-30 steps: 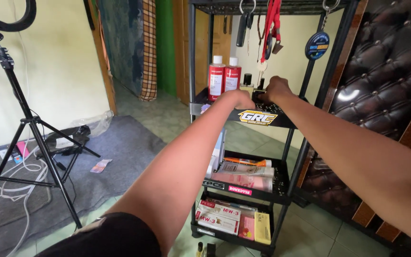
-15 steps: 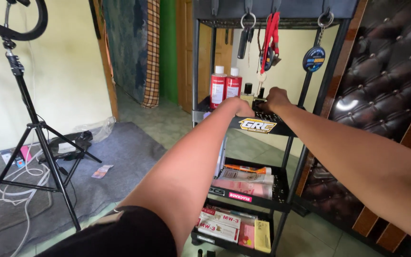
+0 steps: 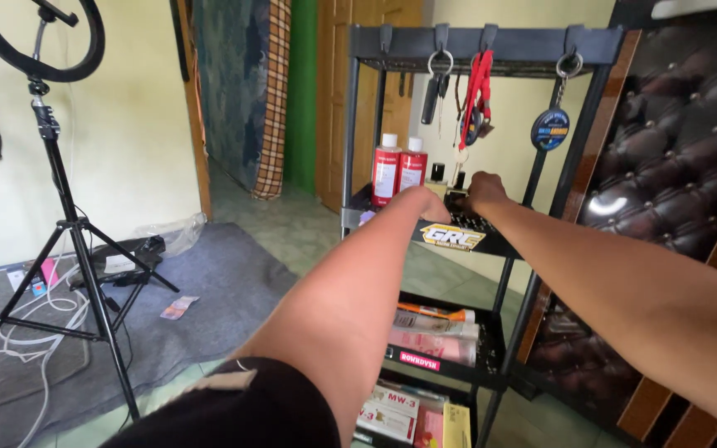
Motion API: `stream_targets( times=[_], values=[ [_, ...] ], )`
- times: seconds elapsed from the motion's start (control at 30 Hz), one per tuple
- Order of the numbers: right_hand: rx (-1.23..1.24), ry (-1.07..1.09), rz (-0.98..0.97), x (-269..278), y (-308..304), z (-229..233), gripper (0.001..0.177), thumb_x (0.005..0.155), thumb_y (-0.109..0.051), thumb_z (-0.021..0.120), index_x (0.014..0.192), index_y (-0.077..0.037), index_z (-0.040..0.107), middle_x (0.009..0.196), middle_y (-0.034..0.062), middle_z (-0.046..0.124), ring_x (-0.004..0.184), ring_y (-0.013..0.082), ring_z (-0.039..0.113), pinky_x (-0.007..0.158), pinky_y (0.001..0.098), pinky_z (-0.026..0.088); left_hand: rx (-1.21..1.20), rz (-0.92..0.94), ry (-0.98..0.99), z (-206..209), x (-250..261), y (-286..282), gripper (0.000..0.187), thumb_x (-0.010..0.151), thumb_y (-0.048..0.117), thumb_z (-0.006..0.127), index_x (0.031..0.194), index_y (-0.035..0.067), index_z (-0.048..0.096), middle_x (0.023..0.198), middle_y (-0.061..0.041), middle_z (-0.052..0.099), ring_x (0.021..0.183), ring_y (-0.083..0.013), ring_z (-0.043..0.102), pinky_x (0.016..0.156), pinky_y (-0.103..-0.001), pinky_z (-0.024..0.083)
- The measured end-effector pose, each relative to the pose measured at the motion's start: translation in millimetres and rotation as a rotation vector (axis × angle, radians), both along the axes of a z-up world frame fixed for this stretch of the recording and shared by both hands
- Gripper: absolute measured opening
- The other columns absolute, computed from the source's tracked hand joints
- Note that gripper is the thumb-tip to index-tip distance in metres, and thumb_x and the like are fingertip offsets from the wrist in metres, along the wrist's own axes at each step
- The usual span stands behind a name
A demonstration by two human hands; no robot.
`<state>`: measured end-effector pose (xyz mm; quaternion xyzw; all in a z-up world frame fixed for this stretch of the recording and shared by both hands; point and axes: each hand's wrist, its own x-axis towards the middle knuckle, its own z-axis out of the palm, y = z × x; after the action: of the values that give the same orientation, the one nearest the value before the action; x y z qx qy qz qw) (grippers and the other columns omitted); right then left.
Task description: Organizing and cleaning various cosmetic or cleaning bottles and placing them on a black tiered rolling shelf.
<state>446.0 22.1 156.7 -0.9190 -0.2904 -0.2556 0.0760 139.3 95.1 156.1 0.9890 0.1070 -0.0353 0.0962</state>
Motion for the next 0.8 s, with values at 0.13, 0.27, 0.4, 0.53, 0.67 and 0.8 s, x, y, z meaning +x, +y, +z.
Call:
stream_targets(
  times=[0.13,0.27,0.4,0.53,0.67,0.8],
  values=[
    [0.071,0.084,0.047,-11,-3,3,0.062,0.066,-0.046,0.094,0.095,0.005,0.075,0.096,0.0252,0.076,0.093,0.0384,0.075,0.080,0.0427,0.063,-0.037,0.007,0.018,19,-8,3,0.061,0.085,0.055,0.063,0.129,0.014,0.071,0.134,-0.008,0.069,0.115,-0.0219,0.068,0.095,-0.036,0.053],
    [-0.083,0.022,-0.029,-4,-1,6,0.062,0.071,-0.055,0.089,0.094,0.002,0.077,0.100,0.0209,0.077,0.096,0.0344,0.075,0.084,0.0404,0.062,-0.067,0.003,0.040,20,10,7,0.060,0.085,0.056,0.063,0.127,0.014,0.073,0.131,-0.007,0.071,0.113,-0.0211,0.069,0.093,-0.036,0.054],
    [-0.274,-0.002,-0.028,9,-2,2,0.063,0.081,-0.069,0.075,0.094,-0.007,0.081,0.104,0.0173,0.078,0.100,0.0302,0.073,0.089,0.0394,0.058,-0.103,-0.006,0.065,-4,31,4,0.060,0.085,0.057,0.063,0.125,0.014,0.074,0.129,-0.007,0.073,0.111,-0.0203,0.070,0.092,-0.036,0.054],
    [0.048,0.169,0.024,-15,-14,7,0.064,0.064,-0.051,0.093,0.103,-0.003,0.076,0.114,0.0170,0.075,0.105,0.0321,0.071,0.091,0.0389,0.057,-0.138,-0.014,0.087,11,43,0,0.060,0.085,0.058,0.063,0.123,0.013,0.076,0.126,-0.007,0.076,0.109,-0.0194,0.072,0.090,-0.036,0.055],
    [-0.011,0.210,0.052,-63,-24,14,0.065,0.073,-0.048,0.087,0.108,0.005,0.077,0.115,0.0244,0.075,0.107,0.0362,0.073,0.091,0.0407,0.058,-0.055,-0.019,-0.049,43,41,8,0.064,0.084,0.059,0.069,0.123,0.009,0.072,0.126,-0.011,0.073,0.109,-0.0233,0.071,0.092,-0.038,0.055],
    [0.097,0.202,0.111,-108,-43,16,0.063,0.078,-0.039,0.086,0.112,0.012,0.071,0.113,0.0318,0.071,0.106,0.0398,0.071,0.089,0.0409,0.058,-0.049,-0.100,-0.492,25,45,29,0.057,0.082,0.051,0.077,0.114,0.004,0.073,0.116,-0.021,0.072,0.107,-0.0341,0.069,0.094,-0.043,0.056]
  ],
)
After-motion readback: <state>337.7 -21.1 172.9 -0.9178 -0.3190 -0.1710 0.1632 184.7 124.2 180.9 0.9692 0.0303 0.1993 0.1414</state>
